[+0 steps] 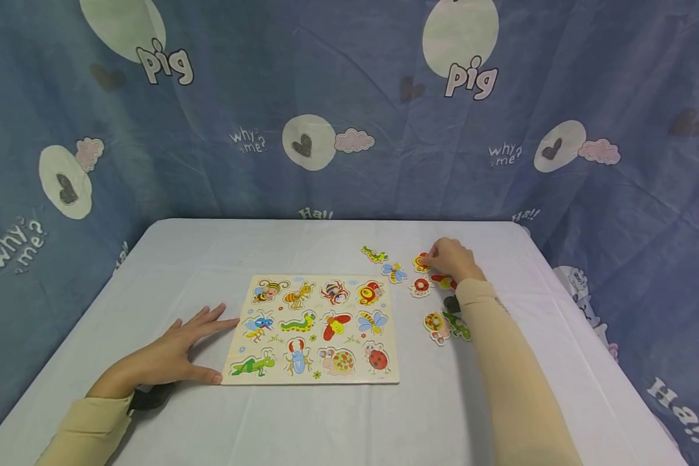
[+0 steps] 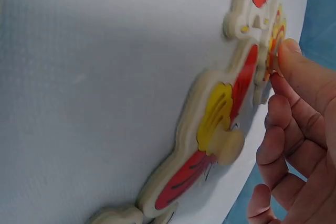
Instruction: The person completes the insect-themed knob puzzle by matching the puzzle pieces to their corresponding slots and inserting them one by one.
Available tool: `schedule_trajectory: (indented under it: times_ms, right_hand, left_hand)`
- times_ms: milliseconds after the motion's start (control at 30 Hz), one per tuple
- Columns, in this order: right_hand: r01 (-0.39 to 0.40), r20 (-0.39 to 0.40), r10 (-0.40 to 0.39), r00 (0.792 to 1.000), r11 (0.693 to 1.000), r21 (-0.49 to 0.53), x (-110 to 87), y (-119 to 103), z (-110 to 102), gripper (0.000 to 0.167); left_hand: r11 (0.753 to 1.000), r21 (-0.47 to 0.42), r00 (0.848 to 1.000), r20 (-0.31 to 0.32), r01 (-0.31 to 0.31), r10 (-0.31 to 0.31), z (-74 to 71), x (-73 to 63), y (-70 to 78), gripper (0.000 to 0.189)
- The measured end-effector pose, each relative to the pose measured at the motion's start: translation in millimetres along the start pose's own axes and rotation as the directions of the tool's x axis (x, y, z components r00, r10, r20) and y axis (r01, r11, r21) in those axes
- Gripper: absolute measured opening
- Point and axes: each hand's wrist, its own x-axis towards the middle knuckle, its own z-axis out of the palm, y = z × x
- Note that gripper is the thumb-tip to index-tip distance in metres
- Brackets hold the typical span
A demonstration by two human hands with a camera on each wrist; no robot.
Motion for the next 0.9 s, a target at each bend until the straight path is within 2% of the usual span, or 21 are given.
schedule_trajectory:
  times_ms: [133,400,900]
  right_hand:
    - [-0.005,0.018,0.004,1.000,0.999,0.041,2.0,2.8,1.0,0.031]
    - [-0.015,0.056,0.004,0.998,0.980,0.196,0.9,9.6,-1.1,0.026]
    - [0.015,0.034,-0.020,0.999,0.988,0.156,2.0,7.3,1.9,0.026]
  left_hand:
    - [1.000,0.002,1.000,0.003,0.003,-0.003,0.3,0.4,0.0,0.103]
    - [1.000,0.011,1.000,0.003,0.010,-0.010,-0.1,1.1,0.0,0.103]
    - [1.000,0.002,1.000,0.003,0.007,-0.007,-0.3,-0.4,-0.7,0.103]
